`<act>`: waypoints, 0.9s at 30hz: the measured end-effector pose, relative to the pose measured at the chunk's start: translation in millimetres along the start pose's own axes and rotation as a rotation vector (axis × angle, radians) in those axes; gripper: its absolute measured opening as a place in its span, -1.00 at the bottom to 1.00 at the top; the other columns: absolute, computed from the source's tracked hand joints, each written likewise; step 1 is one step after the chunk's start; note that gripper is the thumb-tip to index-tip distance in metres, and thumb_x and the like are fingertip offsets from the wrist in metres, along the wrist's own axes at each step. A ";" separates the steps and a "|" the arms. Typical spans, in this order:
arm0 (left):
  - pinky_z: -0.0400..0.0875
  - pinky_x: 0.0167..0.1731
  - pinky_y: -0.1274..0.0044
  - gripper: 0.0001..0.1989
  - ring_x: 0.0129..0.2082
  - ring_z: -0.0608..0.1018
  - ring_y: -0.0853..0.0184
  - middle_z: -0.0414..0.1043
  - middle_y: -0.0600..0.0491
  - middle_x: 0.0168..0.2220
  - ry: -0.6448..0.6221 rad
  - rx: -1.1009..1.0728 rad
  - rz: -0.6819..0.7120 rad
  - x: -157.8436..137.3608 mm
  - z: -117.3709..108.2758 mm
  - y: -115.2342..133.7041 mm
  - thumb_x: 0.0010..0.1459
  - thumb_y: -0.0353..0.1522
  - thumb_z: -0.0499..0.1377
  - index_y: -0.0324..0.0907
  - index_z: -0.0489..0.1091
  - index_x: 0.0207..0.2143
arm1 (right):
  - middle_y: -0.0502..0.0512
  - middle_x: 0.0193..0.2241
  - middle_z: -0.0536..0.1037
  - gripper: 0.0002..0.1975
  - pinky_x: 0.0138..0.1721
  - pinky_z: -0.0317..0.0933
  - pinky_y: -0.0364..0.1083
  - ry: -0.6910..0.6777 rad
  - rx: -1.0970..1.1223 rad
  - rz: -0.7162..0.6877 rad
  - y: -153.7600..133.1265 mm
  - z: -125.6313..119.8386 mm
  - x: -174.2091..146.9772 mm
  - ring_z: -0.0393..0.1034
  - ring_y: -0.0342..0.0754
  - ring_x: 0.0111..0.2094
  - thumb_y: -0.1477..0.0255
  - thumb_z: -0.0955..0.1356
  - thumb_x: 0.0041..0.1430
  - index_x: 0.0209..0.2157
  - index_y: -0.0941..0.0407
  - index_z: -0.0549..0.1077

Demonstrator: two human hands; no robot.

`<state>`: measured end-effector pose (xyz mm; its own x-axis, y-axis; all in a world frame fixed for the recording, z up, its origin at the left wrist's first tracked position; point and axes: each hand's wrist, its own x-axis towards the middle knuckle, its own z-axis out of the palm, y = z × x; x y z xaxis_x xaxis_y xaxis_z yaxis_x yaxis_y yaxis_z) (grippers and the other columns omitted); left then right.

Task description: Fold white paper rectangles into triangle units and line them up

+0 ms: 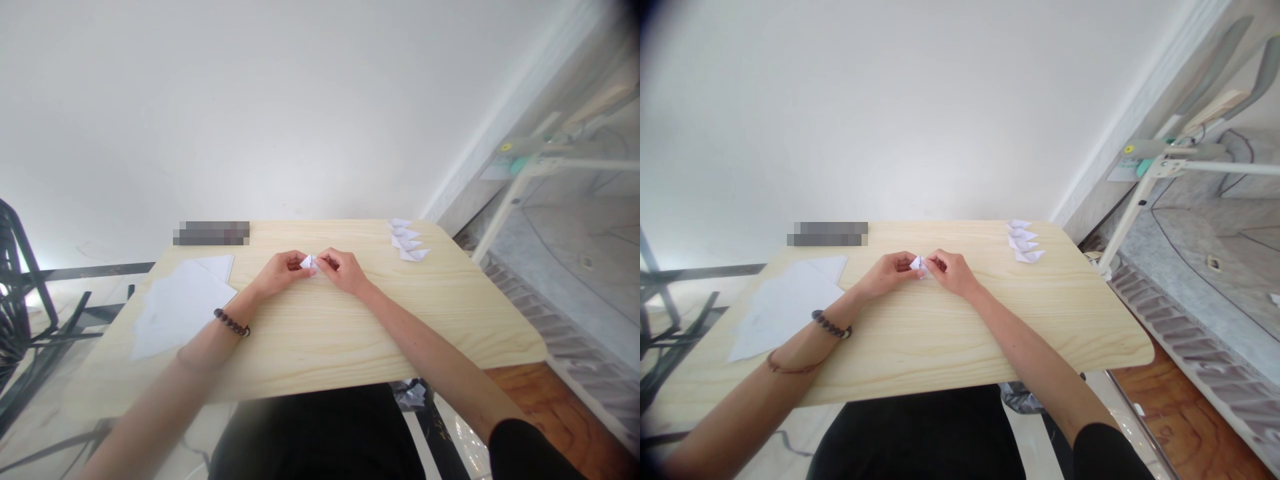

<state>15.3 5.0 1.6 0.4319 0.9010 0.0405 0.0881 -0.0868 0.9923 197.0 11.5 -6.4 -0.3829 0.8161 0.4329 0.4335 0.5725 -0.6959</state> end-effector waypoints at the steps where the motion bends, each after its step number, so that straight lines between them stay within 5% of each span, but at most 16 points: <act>1: 0.32 -0.30 0.47 -0.65 -0.33 0.46 0.32 0.43 -0.02 -0.33 0.001 0.003 -0.004 -0.1 0.0 -0.1 -0.16 -0.25 0.25 -0.27 0.34 -0.32 | -0.01 -0.56 0.39 -0.73 -0.57 0.02 -0.23 -0.005 0.006 -0.001 0.1 0.2 0.0 0.15 -0.25 -0.61 0.27 0.19 0.10 -0.41 0.17 0.37; 8: 0.32 -0.43 0.54 -0.71 -0.47 0.43 0.40 0.38 0.04 -0.48 -0.025 0.028 0.004 -0.8 -0.1 0.9 -0.14 -0.26 0.22 -0.28 0.34 -0.38 | -0.04 -0.63 0.34 -0.72 -0.56 0.02 -0.23 -0.081 0.031 0.014 1.4 0.3 0.6 0.14 -0.25 -0.62 0.28 0.19 0.10 -0.41 0.18 0.38; 27: 0.31 -0.38 0.54 -0.74 -0.41 0.43 0.38 0.41 0.03 -0.42 -0.094 0.024 0.038 -1.5 -3.7 3.0 -0.10 -0.27 0.21 -0.26 0.36 -0.36 | -0.06 -0.64 0.34 -0.74 -0.59 0.00 -0.26 -0.217 0.106 0.043 -3.2 -3.0 0.3 0.11 -0.28 -0.65 0.30 0.16 0.13 -0.47 0.17 0.32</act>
<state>11.6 5.0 4.9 0.5175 0.8531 0.0657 0.0910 -0.1312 0.9872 198.0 10.2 -2.3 -0.5373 0.7970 0.2759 0.3700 0.5167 -0.7721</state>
